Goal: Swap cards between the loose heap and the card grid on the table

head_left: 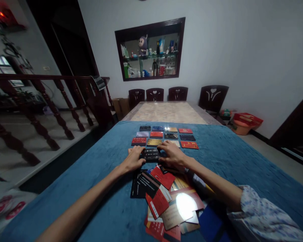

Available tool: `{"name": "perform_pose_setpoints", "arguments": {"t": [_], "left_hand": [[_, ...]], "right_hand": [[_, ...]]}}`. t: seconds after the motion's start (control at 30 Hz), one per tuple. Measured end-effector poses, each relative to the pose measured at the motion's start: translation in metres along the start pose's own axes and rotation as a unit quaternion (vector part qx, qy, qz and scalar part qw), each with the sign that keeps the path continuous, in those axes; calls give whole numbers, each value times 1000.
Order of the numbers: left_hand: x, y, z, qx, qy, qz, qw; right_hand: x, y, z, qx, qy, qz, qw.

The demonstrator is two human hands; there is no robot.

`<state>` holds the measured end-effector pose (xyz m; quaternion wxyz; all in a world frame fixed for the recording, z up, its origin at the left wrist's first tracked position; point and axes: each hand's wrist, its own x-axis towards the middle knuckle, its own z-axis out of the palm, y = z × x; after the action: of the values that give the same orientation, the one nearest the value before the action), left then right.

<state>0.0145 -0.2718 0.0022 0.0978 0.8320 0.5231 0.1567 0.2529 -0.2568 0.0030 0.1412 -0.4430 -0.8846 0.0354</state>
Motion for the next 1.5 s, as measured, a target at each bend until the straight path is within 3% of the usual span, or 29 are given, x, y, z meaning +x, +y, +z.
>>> {"name": "perform_pose_setpoints", "arguments": {"t": [0.43, 0.93, 1.27, 1.5], "left_hand": [[21, -16, -11, -3, 13, 31, 999], [61, -33, -34, 63, 14, 8, 998], [88, -43, -46, 97, 7, -1, 995], [114, -58, -41, 109, 20, 1, 994]], "right_hand": [[23, 8, -6, -1, -7, -8, 1000], [73, 27, -15, -15, 9, -36, 999], [104, 32, -23, -45, -7, -8, 999], [123, 41, -24, -44, -10, 14, 999]]}}
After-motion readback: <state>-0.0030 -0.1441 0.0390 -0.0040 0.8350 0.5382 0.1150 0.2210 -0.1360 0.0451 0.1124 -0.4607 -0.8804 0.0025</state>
